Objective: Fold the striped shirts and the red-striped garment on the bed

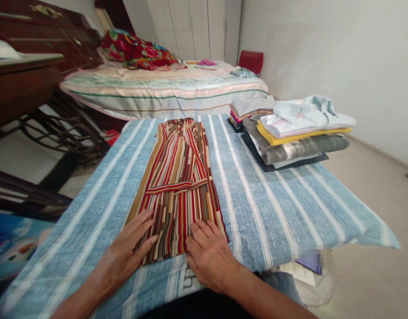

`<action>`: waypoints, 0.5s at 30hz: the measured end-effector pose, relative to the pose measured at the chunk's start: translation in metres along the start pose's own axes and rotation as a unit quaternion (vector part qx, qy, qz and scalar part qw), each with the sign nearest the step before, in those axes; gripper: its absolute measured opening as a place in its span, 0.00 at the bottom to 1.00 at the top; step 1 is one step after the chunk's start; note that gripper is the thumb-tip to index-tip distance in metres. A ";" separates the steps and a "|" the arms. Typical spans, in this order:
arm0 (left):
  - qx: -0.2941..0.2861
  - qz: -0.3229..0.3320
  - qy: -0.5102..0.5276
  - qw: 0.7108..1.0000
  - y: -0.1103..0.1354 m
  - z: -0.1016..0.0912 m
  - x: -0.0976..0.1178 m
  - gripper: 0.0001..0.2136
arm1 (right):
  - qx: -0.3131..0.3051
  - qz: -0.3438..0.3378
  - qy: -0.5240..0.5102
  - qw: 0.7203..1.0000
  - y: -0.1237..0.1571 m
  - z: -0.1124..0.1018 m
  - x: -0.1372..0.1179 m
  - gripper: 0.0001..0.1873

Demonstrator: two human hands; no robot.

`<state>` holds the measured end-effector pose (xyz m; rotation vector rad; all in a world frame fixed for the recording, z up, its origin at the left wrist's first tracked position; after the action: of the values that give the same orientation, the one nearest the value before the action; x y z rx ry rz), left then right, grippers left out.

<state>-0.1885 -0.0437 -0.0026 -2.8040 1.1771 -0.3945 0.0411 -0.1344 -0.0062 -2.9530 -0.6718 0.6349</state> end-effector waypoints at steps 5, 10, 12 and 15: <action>0.006 0.004 -0.031 1.000 0.033 -0.009 0.012 0.18 | 0.003 -0.005 0.018 1.000 0.002 0.002 -0.002 0.16; -0.010 0.000 -0.051 0.999 0.052 -0.018 0.027 0.18 | -0.003 -0.017 0.018 1.000 0.005 0.000 0.000 0.17; -0.028 -0.003 -0.057 0.998 0.056 -0.020 0.029 0.18 | -0.031 -0.029 0.023 0.999 0.007 -0.004 0.002 0.20; -0.056 0.000 -0.064 0.996 0.060 -0.021 0.031 0.18 | -0.053 -0.045 0.029 0.997 0.011 -0.007 0.007 0.25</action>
<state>-0.2148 -0.1076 0.0143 -2.8736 1.2083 -0.1503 0.0536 -0.1411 -0.0039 -3.0037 -0.8525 0.5189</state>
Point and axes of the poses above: each hand's wrist, its own y-axis away from the middle knuckle, its own z-axis out of the palm, x = y × z, the point moved 1 cm from there along -y, towards the middle knuckle, and after that the axes turned 13 degrees about -x, right-handed, at the moved point
